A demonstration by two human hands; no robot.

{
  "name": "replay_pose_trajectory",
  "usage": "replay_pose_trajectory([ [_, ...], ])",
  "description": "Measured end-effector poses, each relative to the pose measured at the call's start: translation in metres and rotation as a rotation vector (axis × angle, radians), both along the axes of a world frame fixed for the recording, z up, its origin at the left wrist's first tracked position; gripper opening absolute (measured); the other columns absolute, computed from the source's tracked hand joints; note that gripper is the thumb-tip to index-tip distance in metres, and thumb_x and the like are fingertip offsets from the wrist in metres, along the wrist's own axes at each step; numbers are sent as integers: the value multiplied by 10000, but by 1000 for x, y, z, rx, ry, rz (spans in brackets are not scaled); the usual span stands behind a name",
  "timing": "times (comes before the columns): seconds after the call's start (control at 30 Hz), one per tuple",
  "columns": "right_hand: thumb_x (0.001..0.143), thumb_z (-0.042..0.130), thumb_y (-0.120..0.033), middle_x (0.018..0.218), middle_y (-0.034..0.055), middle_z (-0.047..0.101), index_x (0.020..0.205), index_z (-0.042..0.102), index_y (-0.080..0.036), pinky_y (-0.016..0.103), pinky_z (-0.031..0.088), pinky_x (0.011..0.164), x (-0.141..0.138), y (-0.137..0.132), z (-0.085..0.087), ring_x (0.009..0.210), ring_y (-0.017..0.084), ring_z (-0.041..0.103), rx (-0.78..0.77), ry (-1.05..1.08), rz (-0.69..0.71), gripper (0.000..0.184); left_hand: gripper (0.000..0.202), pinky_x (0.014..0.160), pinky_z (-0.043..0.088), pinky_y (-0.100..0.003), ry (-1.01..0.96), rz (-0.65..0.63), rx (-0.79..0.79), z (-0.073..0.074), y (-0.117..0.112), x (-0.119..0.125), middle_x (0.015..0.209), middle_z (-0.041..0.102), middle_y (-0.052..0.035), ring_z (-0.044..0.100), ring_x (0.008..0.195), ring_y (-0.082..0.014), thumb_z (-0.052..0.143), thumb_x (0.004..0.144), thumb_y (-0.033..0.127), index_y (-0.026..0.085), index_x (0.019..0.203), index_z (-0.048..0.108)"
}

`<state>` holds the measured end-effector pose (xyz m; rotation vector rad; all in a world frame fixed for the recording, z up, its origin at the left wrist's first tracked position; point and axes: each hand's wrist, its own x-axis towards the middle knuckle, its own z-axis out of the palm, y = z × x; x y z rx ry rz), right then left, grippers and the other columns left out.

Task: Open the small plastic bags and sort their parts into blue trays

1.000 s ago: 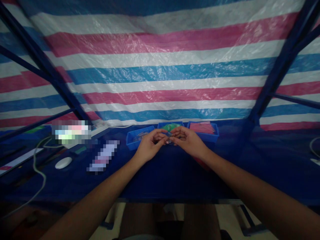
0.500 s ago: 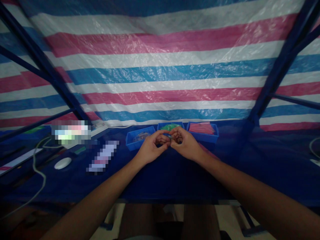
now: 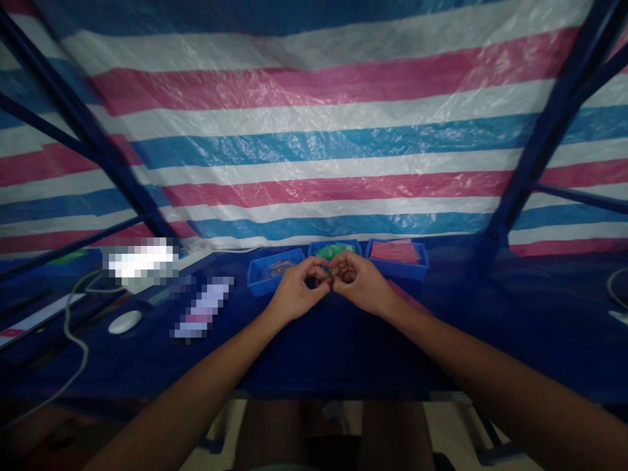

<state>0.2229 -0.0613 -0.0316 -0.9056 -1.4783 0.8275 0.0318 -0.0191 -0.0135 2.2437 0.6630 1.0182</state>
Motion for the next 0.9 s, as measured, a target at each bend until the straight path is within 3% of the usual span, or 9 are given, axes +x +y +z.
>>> replay_pose_trajectory([
  [0.13,846,723,-237,912,13,688,1055,639,-227,321,564,778,3,-1,-1,809,164,675,0,-77,-37,225,89,748,518,-277,73,53,104,4,-4,1,849,745,-11,694,764,-157,649,872,169,182,955,681],
  [0.27,865,715,-235,931,21,698,1079,646,-224,326,567,794,4,-3,0,825,167,679,30,-133,-16,224,35,697,483,-264,91,52,124,7,-7,1,816,707,-2,653,728,-148,641,872,171,175,897,665],
  [0.6,857,738,-263,884,2,687,1045,643,-223,309,554,760,2,-2,0,789,156,669,-29,-74,12,214,99,671,477,-273,123,72,117,5,-6,0,772,711,0,650,681,-149,615,920,204,171,892,704],
  [0.77,857,723,-224,957,25,708,1022,693,-228,361,544,852,9,-3,3,873,187,682,52,-135,-37,168,117,754,513,-283,17,87,243,9,-6,-2,999,696,-51,655,891,-178,677,876,154,196,967,737],
  [0.9,870,715,-212,1048,41,673,900,750,-245,382,509,923,13,-6,9,1010,217,664,184,-236,-102,57,153,722,528,-270,-42,80,195,6,-1,-6,1141,662,-84,645,926,-177,684,903,180,215,1029,764],
])
